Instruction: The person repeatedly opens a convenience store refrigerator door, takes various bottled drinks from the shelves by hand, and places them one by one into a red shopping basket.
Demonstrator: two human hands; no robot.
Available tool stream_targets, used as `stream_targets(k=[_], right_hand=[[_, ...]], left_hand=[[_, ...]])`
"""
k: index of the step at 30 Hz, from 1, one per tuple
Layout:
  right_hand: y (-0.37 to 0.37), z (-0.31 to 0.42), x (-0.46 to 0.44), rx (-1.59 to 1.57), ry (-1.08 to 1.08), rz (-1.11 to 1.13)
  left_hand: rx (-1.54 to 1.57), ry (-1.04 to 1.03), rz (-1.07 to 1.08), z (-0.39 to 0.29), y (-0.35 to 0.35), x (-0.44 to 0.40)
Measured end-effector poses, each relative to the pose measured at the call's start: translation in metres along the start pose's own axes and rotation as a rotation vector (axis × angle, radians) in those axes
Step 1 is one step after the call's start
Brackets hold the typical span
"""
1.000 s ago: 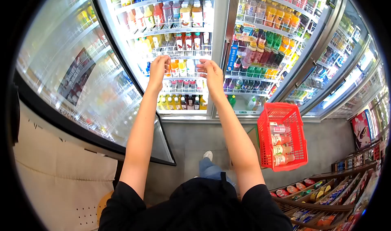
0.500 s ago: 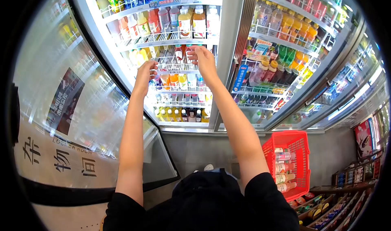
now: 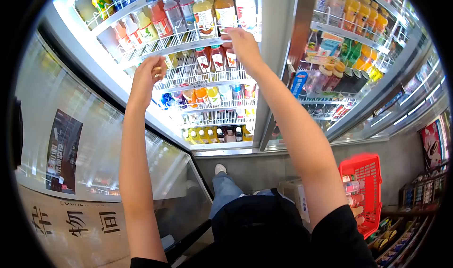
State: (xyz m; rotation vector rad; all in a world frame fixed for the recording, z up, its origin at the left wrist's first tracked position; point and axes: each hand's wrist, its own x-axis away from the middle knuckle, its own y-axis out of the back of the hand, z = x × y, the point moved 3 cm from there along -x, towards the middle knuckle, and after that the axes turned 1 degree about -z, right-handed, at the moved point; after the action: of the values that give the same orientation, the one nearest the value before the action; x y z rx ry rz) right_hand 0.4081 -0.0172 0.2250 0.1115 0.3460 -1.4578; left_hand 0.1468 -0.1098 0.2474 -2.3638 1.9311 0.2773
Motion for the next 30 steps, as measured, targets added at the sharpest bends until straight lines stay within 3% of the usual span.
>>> stream_targets(k=[13, 17, 22, 30], right_hand=[[-0.036, -0.021, -0.104, 0.248, -0.004, 0.136], [-0.047, -0.026, -0.133, 0.369, -0.060, 0.150], [-0.057, -0.045, -0.155, 0.465, 0.113, 0.164], [-0.058, -0.050, -0.157, 0.601, 0.091, 0.184]], left_hand=[[0.135, -0.215, 0.102, 0.038, -0.028, -0.137], [0.022, -0.283, 0.095, 0.044, -0.039, -0.171], [0.005, -0.255, 0.244, 0.061, -0.055, -0.216], [0.086, -0.181, 0.304, 0.073, -0.080, -0.241]])
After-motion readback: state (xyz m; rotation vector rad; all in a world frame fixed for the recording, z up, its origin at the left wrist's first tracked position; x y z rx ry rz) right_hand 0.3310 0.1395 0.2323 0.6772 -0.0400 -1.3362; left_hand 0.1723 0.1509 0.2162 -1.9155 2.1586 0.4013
